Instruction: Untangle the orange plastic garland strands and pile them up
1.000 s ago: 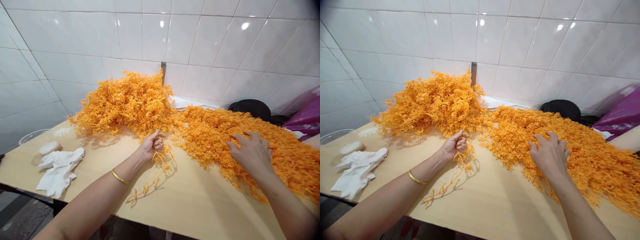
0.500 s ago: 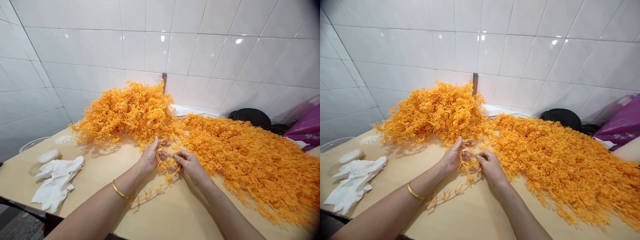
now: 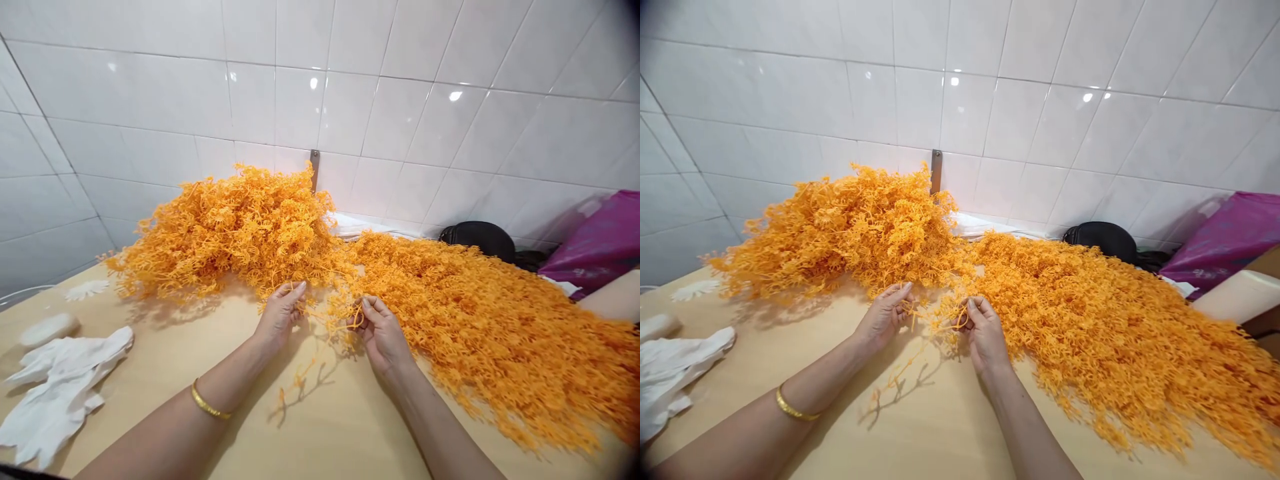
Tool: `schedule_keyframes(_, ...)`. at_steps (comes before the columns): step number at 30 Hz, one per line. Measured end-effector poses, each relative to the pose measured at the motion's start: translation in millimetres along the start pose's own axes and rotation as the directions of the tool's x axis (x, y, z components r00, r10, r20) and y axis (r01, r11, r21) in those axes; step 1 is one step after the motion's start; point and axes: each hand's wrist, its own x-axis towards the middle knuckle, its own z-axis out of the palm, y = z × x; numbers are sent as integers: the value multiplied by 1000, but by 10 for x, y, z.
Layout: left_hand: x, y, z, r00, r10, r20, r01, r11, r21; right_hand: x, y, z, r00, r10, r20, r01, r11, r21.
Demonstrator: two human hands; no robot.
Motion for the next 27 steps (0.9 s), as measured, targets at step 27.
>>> schedule_keyframes(27, -204, -69, 93, 890, 201, 409, -426, 686, 590, -185, -109, 110, 922, -202, 329, 358, 769, -530)
